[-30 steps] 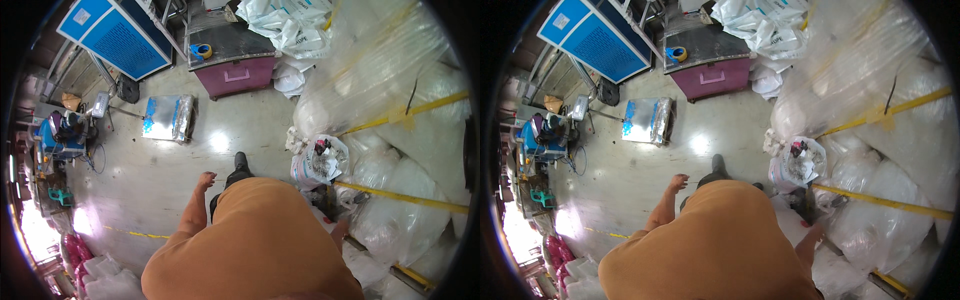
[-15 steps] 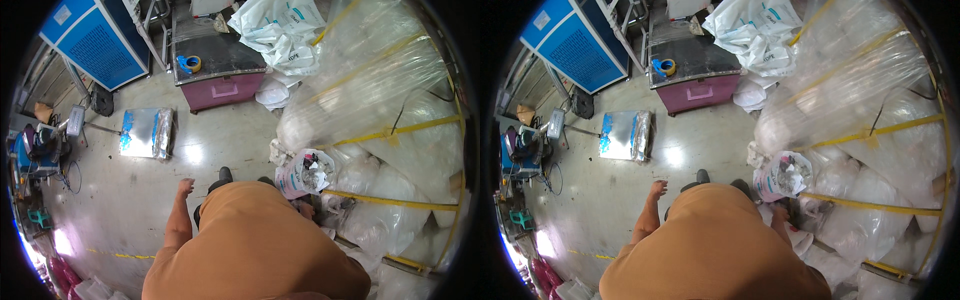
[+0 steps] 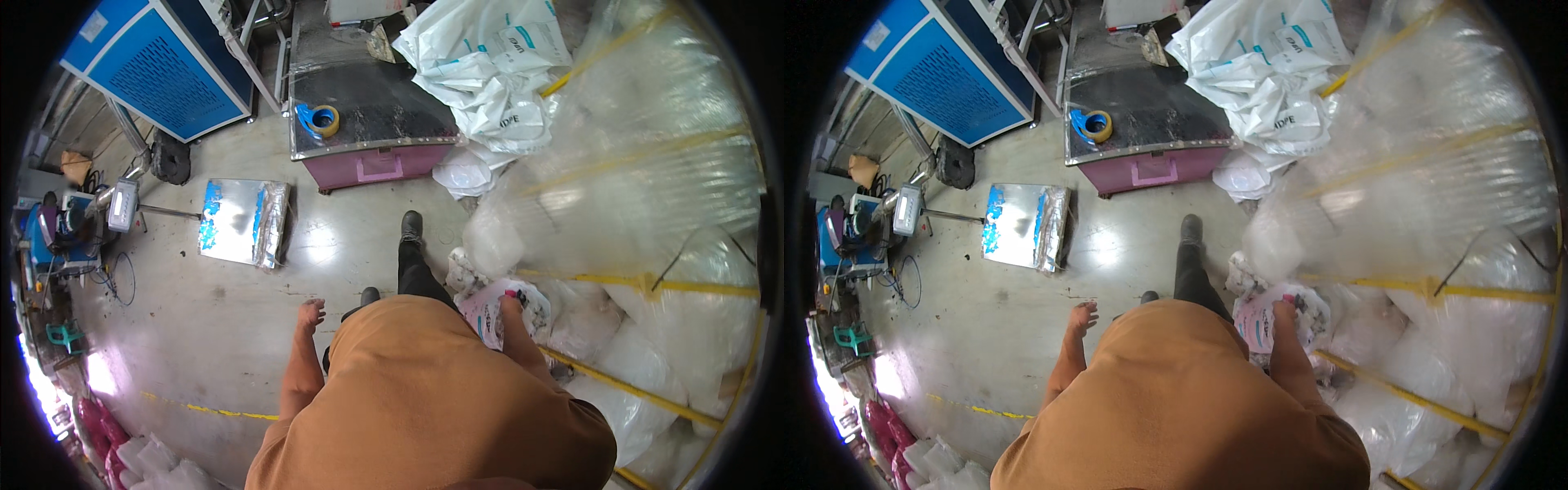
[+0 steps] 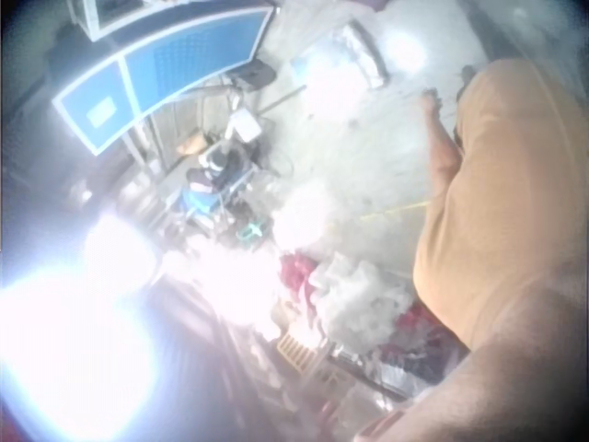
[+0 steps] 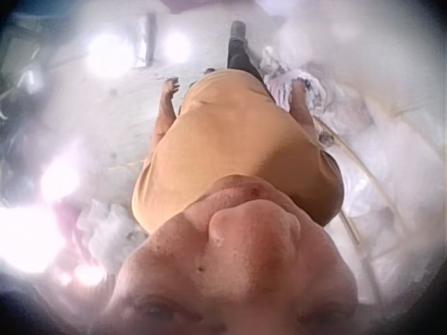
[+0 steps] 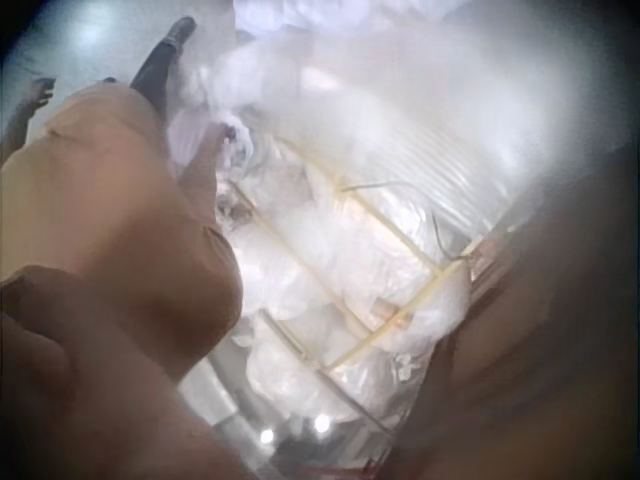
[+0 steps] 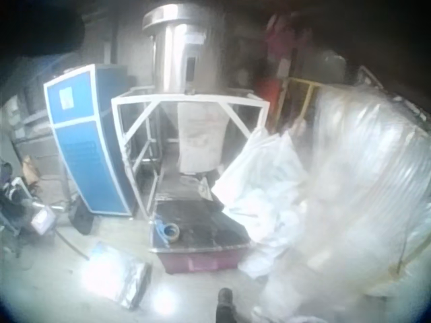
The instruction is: The person walks through a warehouse carrying two rolls of yellow tape. They use a pair of scissors to cut a strip from one of the rolls. The person then places the tape roll on a metal machine and wipes the surface of a nearby black tray with their hand.
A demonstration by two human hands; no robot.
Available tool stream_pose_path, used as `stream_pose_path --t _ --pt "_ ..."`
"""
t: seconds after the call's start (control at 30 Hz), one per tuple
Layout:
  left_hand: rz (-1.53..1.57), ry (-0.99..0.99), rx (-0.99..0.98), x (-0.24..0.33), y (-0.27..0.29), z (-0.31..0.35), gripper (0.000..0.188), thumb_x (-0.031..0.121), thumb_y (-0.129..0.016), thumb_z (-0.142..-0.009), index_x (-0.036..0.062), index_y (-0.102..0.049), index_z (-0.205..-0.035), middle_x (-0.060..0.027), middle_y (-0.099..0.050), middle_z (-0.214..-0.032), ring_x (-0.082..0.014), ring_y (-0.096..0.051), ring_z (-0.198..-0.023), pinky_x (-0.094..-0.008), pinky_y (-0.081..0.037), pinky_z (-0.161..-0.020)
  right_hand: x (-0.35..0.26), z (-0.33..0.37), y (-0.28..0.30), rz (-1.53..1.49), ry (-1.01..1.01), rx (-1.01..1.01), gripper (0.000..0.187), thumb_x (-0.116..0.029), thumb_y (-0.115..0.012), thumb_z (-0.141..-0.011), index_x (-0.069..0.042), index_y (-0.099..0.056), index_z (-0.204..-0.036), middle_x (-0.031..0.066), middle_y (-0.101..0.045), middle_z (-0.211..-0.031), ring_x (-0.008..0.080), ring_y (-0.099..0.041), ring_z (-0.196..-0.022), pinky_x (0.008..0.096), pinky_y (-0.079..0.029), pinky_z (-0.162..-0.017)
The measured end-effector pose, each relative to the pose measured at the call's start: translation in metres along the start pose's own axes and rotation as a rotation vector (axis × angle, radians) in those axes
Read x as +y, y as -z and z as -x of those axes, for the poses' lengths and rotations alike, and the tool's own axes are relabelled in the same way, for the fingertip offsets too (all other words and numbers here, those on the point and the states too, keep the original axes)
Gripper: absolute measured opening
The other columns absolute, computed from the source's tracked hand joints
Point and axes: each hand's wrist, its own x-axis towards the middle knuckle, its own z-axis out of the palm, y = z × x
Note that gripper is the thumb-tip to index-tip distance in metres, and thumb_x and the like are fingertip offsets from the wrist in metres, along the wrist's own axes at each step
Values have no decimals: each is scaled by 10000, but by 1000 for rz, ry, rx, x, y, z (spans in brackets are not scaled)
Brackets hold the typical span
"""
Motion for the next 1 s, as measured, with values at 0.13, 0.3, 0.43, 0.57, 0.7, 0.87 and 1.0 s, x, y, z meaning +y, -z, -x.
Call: stream_pose_path --t 0.13,0.3,0.43,0.57,0.7,0.87,1.0 --pt "105 112 107 15 -9 26 552 346 -702 -965 52 -595 -1420 -154 -659 -1385 -329 -673 -1170 -464 -549 -944 -114 -78 -11 -307 197 33 503 -331 -823 -808 67 -723 -1099 247 -755 -987 405 -719 -905 463 -569 -844" --pt "211 78 152 72 -45 37 551 344 -710 -963 60 -595 -1421 -140 -666 -1364 -313 -669 -1174 -457 -546 -949 -308 -167 -27 -703 314 -427 671 -447 -833 -881 -23 -561 -1323 178 -646 -1148 308 -678 -1004 460 -556 -766" --pt "236 47 188 119 -60 67 543 334 -688 -991 57 -569 -1444 -144 -647 -1375 -338 -649 -1209 -477 -512 -1009 -466 -47 43 -944 259 -759 942 -604 -800 -888 -37 -413 -1533 229 -531 -1473 366 -629 -1258 464 -497 -1048" --pt "283 70 198 136 -72 65 548 345 -712 -978 68 -590 -1435 -124 -674 -1359 -302 -688 -1125 -443 -535 -952 -576 -13 53 -1187 239 -995 1196 -708 -772 -857 35 -244 -1631 271 -412 -1615 394 -557 -1392 494 -415 -1190" --pt "170 103 158 118 -66 51 563 349 -717 -977 69 -583 -1447 -133 -658 -1400 -305 -680 -1144 -443 -538 -946 -654 10 50 -1341 142 -1120 1329 -771 -756 -823 66 -143 -1655 291 -302 -1673 393 -447 -1488 479 -362 -1233" --pt "43 58 106 102 -19 8 567 368 -705 -982 90 -572 -1457 -133 -643 -1410 -299 -658 -1145 -457 -531 -946 -719 35 62 -1625 -152 -1126 1541 -826 -801 -705 17 50 -1675 245 -80 -1753 437 -190 -1606 577 -185 -1297" --pt "442 193 211 161 -6 -34 538 368 -688 -989 111 -563 -1444 -133 -626 -1421 -306 -642 -1175 -469 -520 -955 -781 -6 71 -1745 -387 -1283 1553 -847 -813 -633 -121 42 -1708 221 11 -1765 457 -120 -1615 650 -141 -1281"
